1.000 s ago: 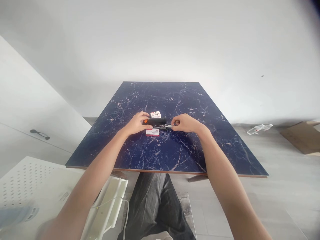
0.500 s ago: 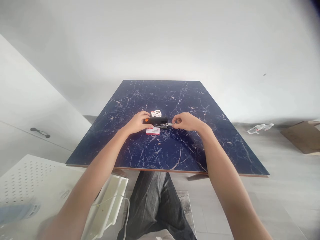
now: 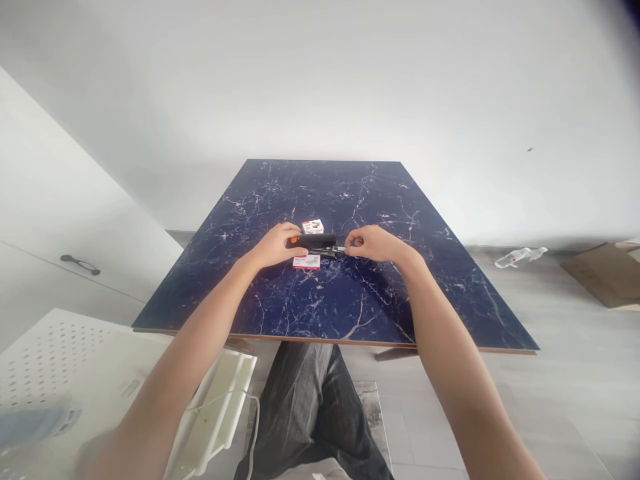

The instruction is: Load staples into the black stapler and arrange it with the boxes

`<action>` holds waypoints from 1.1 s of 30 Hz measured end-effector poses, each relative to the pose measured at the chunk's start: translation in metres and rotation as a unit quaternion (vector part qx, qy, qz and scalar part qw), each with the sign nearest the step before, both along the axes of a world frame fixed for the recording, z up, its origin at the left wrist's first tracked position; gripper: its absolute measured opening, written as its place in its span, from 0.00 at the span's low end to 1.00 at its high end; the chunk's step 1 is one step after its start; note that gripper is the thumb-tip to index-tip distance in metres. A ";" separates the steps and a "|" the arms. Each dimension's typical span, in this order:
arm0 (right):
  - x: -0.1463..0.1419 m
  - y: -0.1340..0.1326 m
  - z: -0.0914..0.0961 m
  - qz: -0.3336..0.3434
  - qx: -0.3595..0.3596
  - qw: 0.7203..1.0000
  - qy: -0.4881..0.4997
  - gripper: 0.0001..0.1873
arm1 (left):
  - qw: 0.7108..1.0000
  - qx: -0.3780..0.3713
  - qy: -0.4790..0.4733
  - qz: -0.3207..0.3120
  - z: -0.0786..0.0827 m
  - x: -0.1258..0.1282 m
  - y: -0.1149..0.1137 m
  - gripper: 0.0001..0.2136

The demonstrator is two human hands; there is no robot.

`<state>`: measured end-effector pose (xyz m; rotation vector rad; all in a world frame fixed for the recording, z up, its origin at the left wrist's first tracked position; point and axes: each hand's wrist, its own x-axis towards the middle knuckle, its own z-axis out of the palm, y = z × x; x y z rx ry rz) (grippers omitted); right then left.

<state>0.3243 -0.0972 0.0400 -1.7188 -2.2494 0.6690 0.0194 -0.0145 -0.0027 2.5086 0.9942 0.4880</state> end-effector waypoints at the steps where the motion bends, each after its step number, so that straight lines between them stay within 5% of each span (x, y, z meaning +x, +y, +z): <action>1: 0.000 0.000 0.000 0.000 -0.001 1.000 0.000 0.12 | 1.000 0.001 0.001 0.001 0.000 0.000 0.000 0.27; 33: 0.006 0.007 -0.007 -0.001 -0.032 0.999 0.006 0.16 | 1.000 -0.007 0.008 0.008 0.003 0.000 -0.002 0.28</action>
